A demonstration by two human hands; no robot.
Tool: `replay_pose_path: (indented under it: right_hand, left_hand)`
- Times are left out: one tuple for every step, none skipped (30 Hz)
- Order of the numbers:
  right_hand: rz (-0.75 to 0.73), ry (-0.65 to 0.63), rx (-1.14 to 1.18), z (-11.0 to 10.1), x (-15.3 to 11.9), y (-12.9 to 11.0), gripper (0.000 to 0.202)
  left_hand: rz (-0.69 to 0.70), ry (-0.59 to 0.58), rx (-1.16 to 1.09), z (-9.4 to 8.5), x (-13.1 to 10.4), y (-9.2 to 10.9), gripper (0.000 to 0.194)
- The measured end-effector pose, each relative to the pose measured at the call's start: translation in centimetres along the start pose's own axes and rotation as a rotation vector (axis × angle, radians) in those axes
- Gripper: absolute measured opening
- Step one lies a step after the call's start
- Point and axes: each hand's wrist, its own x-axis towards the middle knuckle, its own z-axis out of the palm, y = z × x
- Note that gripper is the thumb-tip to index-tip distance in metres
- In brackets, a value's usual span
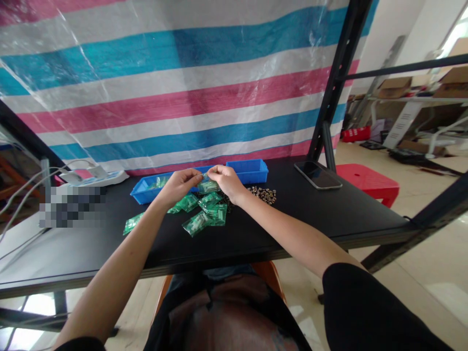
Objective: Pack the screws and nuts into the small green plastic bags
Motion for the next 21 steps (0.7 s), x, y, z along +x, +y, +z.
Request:
replay_pose_path:
  right_hand:
    - [0.056, -0.023, 0.046, 0.0, 0.1, 0.1, 0.016]
    - [0.102, -0.040, 0.069, -0.1, 0.1, 0.1, 0.016]
    - [0.123, -0.045, 0.056, -0.2, 0.2, 0.1, 0.016]
    - [0.105, -0.036, 0.001, -0.3, 0.1, 0.1, 0.014]
    - [0.048, -0.024, -0.093, -0.4, 0.0, 0.0, 0.013]
    - [-0.045, -0.020, -0.220, -0.5, -0.1, -0.1, 0.011]
    - [-0.161, -0.031, -0.364, -0.6, -0.3, -0.2, 0.011]
    - [-0.280, -0.057, -0.504, -0.6, -0.5, -0.3, 0.012]
    - [-0.380, -0.087, -0.622, -0.6, -0.7, -0.4, 0.013]
    - [-0.451, -0.111, -0.709, -0.6, -0.8, -0.5, 0.013]
    - [-0.490, -0.117, -0.766, -0.6, -0.9, -0.5, 0.011]
    - [-0.503, -0.108, -0.796, -0.5, -1.0, -0.5, 0.009]
    - [-0.498, -0.095, -0.810, -0.4, -0.9, -0.4, 0.009]
    - [-0.485, -0.085, -0.818, -0.4, -0.9, -0.3, 0.009]
    - [-0.472, -0.079, -0.825, -0.4, -0.8, -0.2, 0.009]
    - [-0.463, -0.073, -0.833, -0.4, -0.7, -0.1, 0.009]
    - [-0.457, -0.065, -0.843, -0.4, -0.7, -0.1, 0.009]
    - [-0.453, -0.059, -0.855, -0.5, -0.6, 0.0, 0.009]
    - [-0.449, -0.055, -0.865, -0.5, -0.6, 0.0, 0.010]
    - [-0.445, -0.053, -0.872, -0.6, -0.6, 0.0, 0.011]
    - [-0.440, -0.056, -0.871, -0.6, -0.6, 0.0, 0.011]
  left_hand:
    - [0.000, -0.007, 0.000, 0.0, 0.0, 0.0, 0.026]
    - [0.000, -0.013, 0.003, -0.1, 0.0, 0.1, 0.026]
    - [-0.003, -0.018, 0.009, -0.1, 0.0, 0.1, 0.027]
    - [-0.007, -0.024, 0.017, -0.1, 0.0, 0.0, 0.027]
    - [-0.011, -0.027, 0.023, -0.1, 0.0, 0.0, 0.027]
    - [-0.014, -0.027, 0.025, 0.0, 0.0, -0.1, 0.027]
    - [-0.017, -0.024, 0.025, 0.0, 0.0, -0.1, 0.027]
    - [-0.018, -0.021, 0.024, 0.0, 0.0, -0.3, 0.027]
    - [-0.019, -0.019, 0.026, 0.0, 0.0, -0.4, 0.026]
    - [-0.019, -0.021, 0.033, 0.0, 0.0, -0.5, 0.026]
    - [-0.019, -0.026, 0.046, 0.0, 0.0, -0.6, 0.026]
    - [-0.020, -0.033, 0.064, 0.0, 0.0, -0.8, 0.026]
    - [-0.022, -0.036, 0.084, 0.0, 0.0, -0.9, 0.025]
    - [-0.025, -0.037, 0.103, 0.0, 0.1, -0.9, 0.024]
    - [-0.028, -0.036, 0.119, 0.0, 0.1, -1.0, 0.024]
    - [-0.031, -0.035, 0.134, 0.0, 0.1, -1.0, 0.024]
    - [-0.034, -0.035, 0.148, 0.0, 0.1, -1.0, 0.024]
    - [-0.035, -0.035, 0.162, 0.0, 0.1, -0.9, 0.024]
    - [-0.035, -0.037, 0.178, -0.1, 0.0, -0.9, 0.024]
    - [-0.034, -0.037, 0.196, -0.1, 0.0, -0.8, 0.024]
    - [-0.032, -0.035, 0.215, -0.1, 0.0, -0.7, 0.024]
